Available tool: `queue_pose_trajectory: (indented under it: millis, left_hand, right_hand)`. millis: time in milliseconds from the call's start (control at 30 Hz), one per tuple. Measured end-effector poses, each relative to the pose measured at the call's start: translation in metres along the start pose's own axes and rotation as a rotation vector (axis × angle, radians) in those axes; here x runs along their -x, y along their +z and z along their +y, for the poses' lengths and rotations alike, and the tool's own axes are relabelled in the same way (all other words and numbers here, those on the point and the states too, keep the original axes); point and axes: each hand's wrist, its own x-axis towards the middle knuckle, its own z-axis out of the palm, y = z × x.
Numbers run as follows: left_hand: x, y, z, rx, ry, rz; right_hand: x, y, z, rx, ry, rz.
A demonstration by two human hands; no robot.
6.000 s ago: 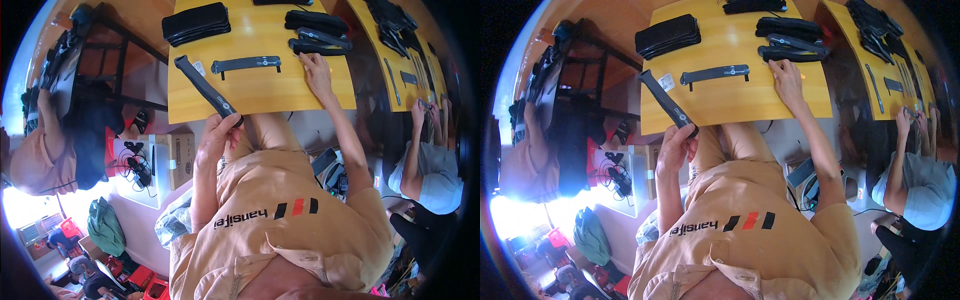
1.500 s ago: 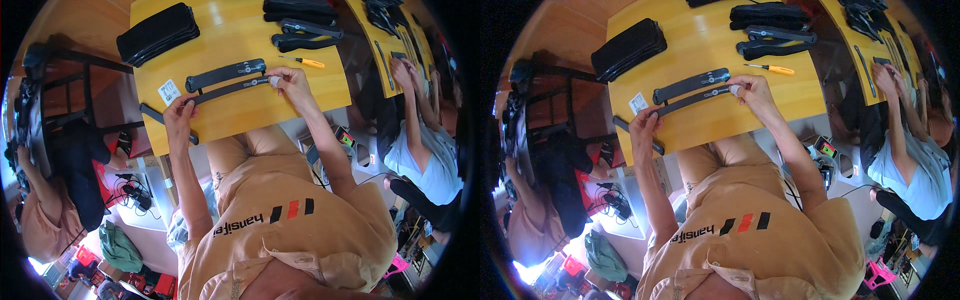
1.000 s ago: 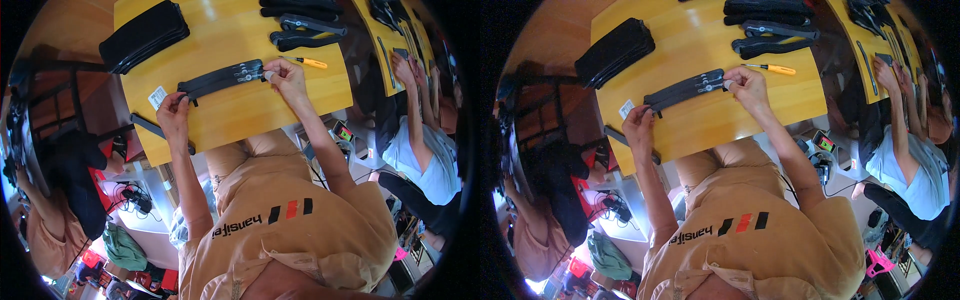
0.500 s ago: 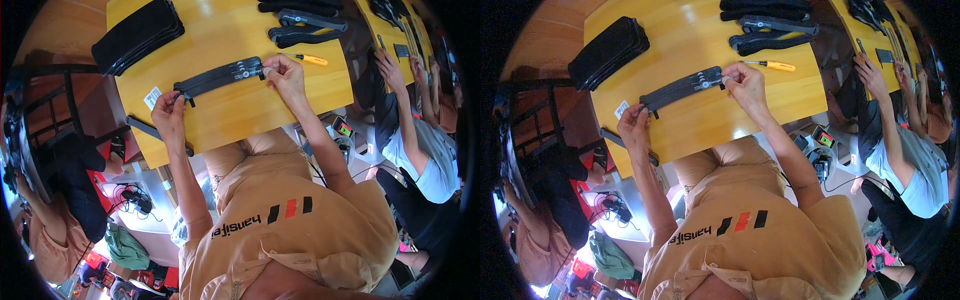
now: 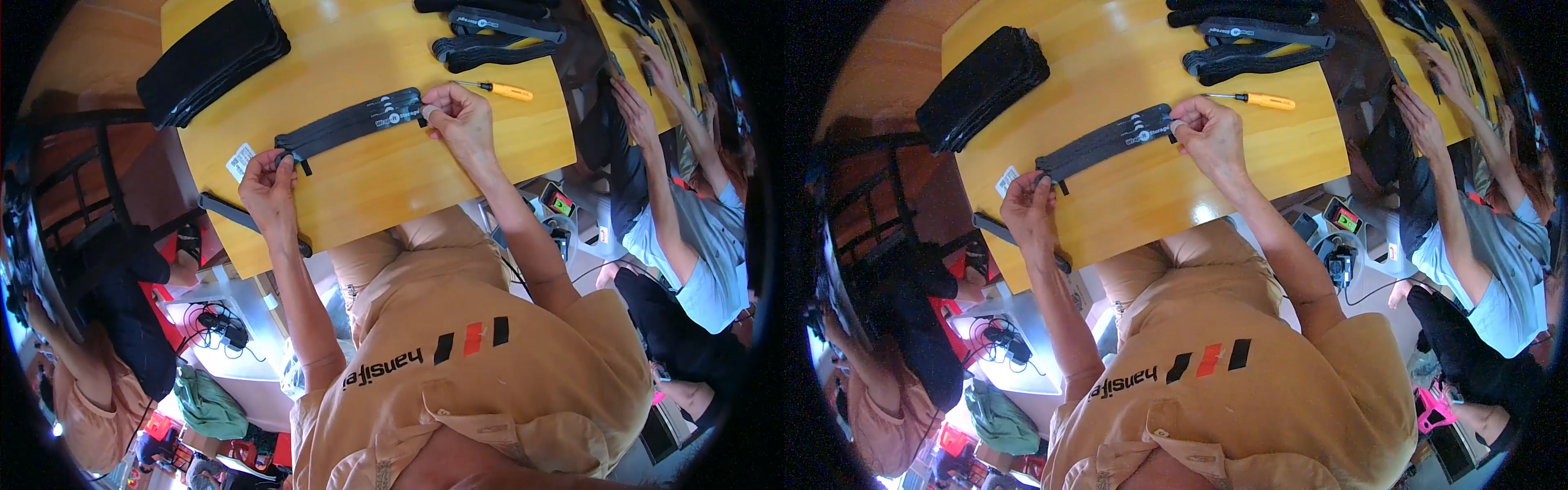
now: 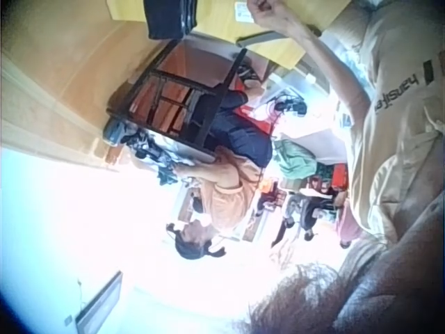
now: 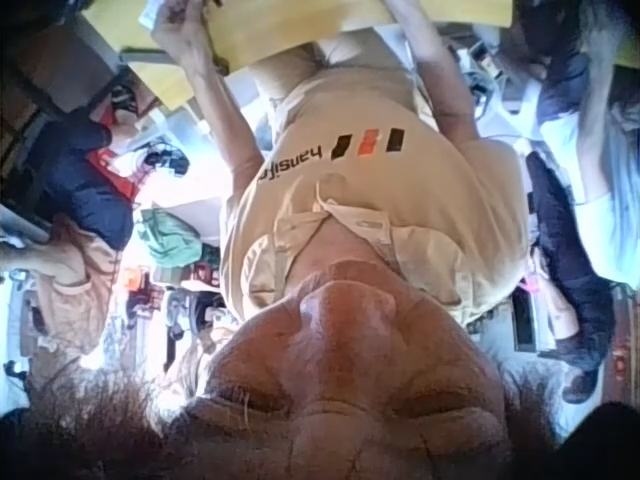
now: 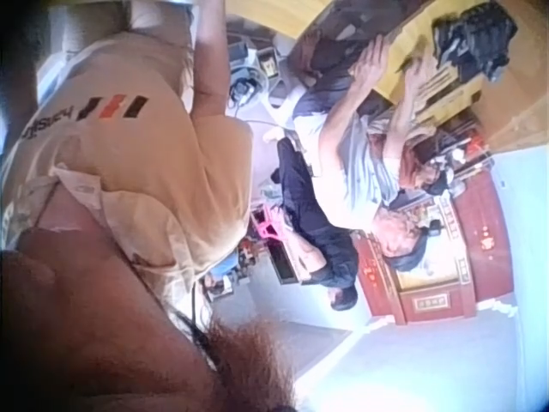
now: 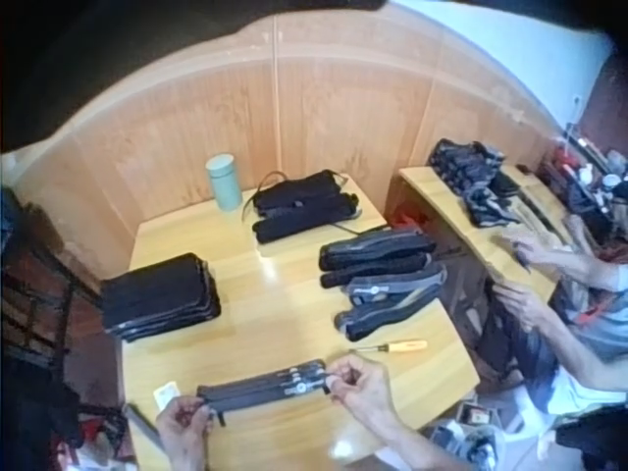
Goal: Using a screwdriver to remove screws from black plastic straps in a manufacturing setting.
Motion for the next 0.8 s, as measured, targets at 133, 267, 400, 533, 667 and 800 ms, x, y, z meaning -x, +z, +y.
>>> queue_pose_trajectory:
  millis: [133,267,400,533,667,800]
  left_hand:
    - [-0.0007,0.0003,-0.0002,0.046,-0.005,-0.001]
    - [-0.0005,0.001,0.0015,0.024,-0.011,-0.002]
    - [-0.0014,0.0,0.0007,0.025,-0.012,-0.006]
    - [-0.0015,-0.0005,-0.0003,0.037,-0.012,-0.006]
    - [-0.0008,0.0006,0.0016,0.042,-0.028,0.004]
    - [-0.0001,0.0013,0.0031,0.02,-0.01,-0.001]
  right_hand:
    - [0.0001,0.0005,-0.0028,0.039,-0.007,0.009]
    - [-0.0004,0.0009,-0.0035,0.036,0.008,0.017]
    - [-0.0006,0.0016,-0.0033,0.046,0.0,0.022]
    - [0.0001,0.0028,-0.0031,0.058,-0.004,0.034]
    - [-0.0008,0.0025,-0.0004,0.057,-0.011,0.031]
    - [-0.0004,0.0017,-0.0026,0.078,-0.016,0.042]
